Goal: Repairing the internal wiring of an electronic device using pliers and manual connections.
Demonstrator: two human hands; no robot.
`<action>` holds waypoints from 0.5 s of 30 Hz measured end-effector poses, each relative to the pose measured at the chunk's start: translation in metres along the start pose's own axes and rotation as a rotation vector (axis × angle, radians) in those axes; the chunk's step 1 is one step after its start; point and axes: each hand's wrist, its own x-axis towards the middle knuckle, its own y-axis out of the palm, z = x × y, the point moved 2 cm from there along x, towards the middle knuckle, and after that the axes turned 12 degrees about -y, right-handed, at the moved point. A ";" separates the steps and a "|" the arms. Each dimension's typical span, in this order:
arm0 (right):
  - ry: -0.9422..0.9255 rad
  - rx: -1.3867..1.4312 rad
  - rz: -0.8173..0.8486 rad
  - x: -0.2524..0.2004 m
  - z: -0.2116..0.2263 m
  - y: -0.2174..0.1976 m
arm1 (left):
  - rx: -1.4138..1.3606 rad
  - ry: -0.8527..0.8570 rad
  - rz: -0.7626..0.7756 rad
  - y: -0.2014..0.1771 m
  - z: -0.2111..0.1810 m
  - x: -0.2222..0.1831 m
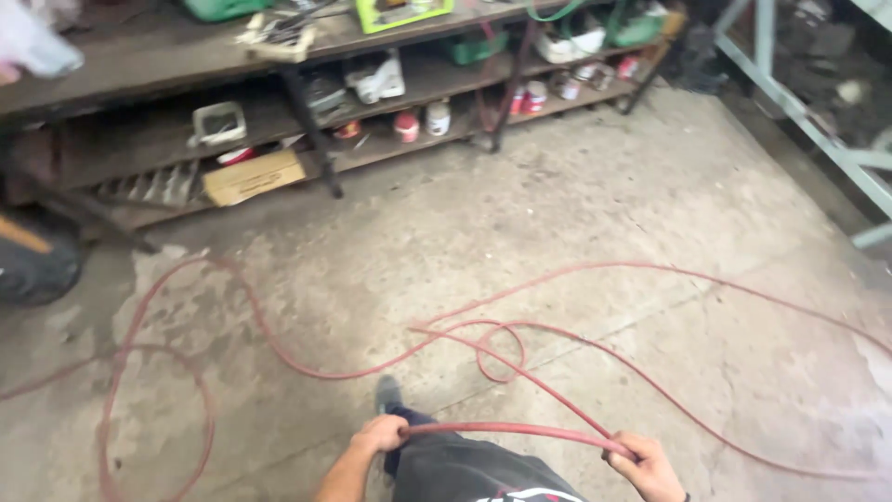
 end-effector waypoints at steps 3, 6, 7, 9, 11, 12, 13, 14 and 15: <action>0.149 -0.167 0.074 -0.048 -0.042 -0.043 | -0.033 0.019 -0.168 -0.012 -0.038 0.029; 0.372 -0.528 0.239 -0.092 -0.090 -0.077 | 0.072 0.082 -0.244 -0.029 -0.062 0.047; 0.380 -0.523 0.229 -0.096 -0.101 -0.080 | 0.084 0.086 -0.241 -0.036 -0.072 0.049; 0.592 -0.615 0.295 -0.104 -0.125 -0.085 | -0.014 0.099 -0.288 -0.054 -0.093 0.056; 0.577 -0.569 0.216 -0.073 -0.126 -0.066 | -0.038 0.223 -0.413 -0.068 -0.122 0.078; 0.549 -0.525 0.150 -0.056 -0.127 -0.058 | -0.076 0.337 -0.540 -0.076 -0.137 0.087; 0.557 -0.524 0.145 -0.029 -0.123 -0.052 | -0.071 0.343 -0.534 -0.085 -0.161 0.096; 0.451 -0.492 0.147 0.001 -0.118 -0.045 | -0.095 0.416 -0.596 -0.095 -0.185 0.104; 0.340 -0.462 0.147 0.035 -0.114 -0.039 | -0.120 0.489 -0.662 -0.107 -0.210 0.114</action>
